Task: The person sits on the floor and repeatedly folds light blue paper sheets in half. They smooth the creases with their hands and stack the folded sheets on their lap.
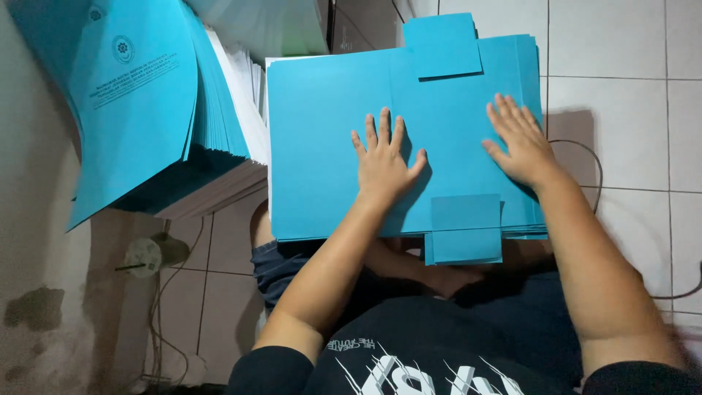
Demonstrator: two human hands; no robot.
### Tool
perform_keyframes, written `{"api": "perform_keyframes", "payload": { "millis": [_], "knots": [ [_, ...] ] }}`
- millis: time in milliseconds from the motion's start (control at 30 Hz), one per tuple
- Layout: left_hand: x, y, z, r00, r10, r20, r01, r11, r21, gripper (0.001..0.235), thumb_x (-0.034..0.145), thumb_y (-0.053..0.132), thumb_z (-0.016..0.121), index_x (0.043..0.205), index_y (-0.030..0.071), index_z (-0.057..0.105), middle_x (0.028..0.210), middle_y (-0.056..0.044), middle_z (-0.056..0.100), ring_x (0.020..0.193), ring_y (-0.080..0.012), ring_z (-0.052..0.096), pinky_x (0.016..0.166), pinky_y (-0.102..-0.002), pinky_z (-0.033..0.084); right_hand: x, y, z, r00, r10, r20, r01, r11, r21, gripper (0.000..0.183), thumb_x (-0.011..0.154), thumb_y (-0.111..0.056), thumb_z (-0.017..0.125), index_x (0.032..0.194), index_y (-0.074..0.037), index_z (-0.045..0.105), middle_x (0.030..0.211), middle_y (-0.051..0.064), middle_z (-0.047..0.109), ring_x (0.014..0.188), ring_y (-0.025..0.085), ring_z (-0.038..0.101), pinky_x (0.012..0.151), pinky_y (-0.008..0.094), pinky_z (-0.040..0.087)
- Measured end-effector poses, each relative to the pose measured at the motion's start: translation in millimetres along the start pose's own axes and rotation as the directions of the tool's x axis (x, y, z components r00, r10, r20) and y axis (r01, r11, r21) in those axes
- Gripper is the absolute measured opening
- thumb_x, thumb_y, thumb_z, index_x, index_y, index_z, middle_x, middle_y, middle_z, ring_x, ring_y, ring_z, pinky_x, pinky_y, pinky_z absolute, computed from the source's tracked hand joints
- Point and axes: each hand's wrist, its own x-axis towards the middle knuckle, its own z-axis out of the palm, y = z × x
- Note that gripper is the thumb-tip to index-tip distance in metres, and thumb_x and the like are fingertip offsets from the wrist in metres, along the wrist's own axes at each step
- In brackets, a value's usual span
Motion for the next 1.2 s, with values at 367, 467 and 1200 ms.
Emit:
{"api": "perform_keyframes", "payload": {
  "millis": [367, 467, 1200],
  "knots": [
    [0, -2, 2, 1.000, 0.001, -0.022, 0.000, 1.000, 0.023, 0.078, 0.096, 0.060, 0.044, 0.158, 0.013, 0.042, 0.169, -0.019, 0.027, 0.158, -0.0442, 0.021, 0.122, -0.072, 0.012, -95, -45, 4, 0.996, -0.025, 0.084, 0.030, 0.997, -0.064, 0.140, 0.050, -0.074, 0.082, 0.167, -0.026, 0.022, 0.177, 0.013, 0.007, 0.160, 0.038, 0.009, 0.129, 0.055, 0.009],
    [-2, 0, 3, 1.000, 0.006, -0.019, -0.005, 1.000, 0.018, 0.078, 0.096, 0.060, 0.045, 0.158, 0.012, 0.041, 0.169, -0.020, 0.027, 0.158, -0.0445, 0.021, 0.122, -0.072, 0.012, -100, -85, 17, 0.993, -0.068, 0.096, 0.088, 0.971, -0.224, 0.153, 0.043, -0.079, 0.087, 0.168, -0.018, 0.021, 0.174, 0.024, 0.010, 0.158, 0.043, 0.013, 0.128, 0.056, 0.013],
    [-2, -3, -3, 0.999, 0.032, 0.023, -0.033, 0.999, 0.031, 0.080, 0.096, 0.061, 0.042, 0.158, 0.011, 0.038, 0.170, -0.021, 0.024, 0.158, -0.0464, 0.019, 0.122, -0.073, 0.013, 62, -107, 12, 0.965, 0.230, 0.128, -0.224, 0.973, -0.061, 0.088, 0.107, -0.065, 0.026, 0.167, -0.004, 0.009, 0.175, 0.017, 0.002, 0.162, 0.033, -0.001, 0.131, 0.049, -0.001]
  ]
}}
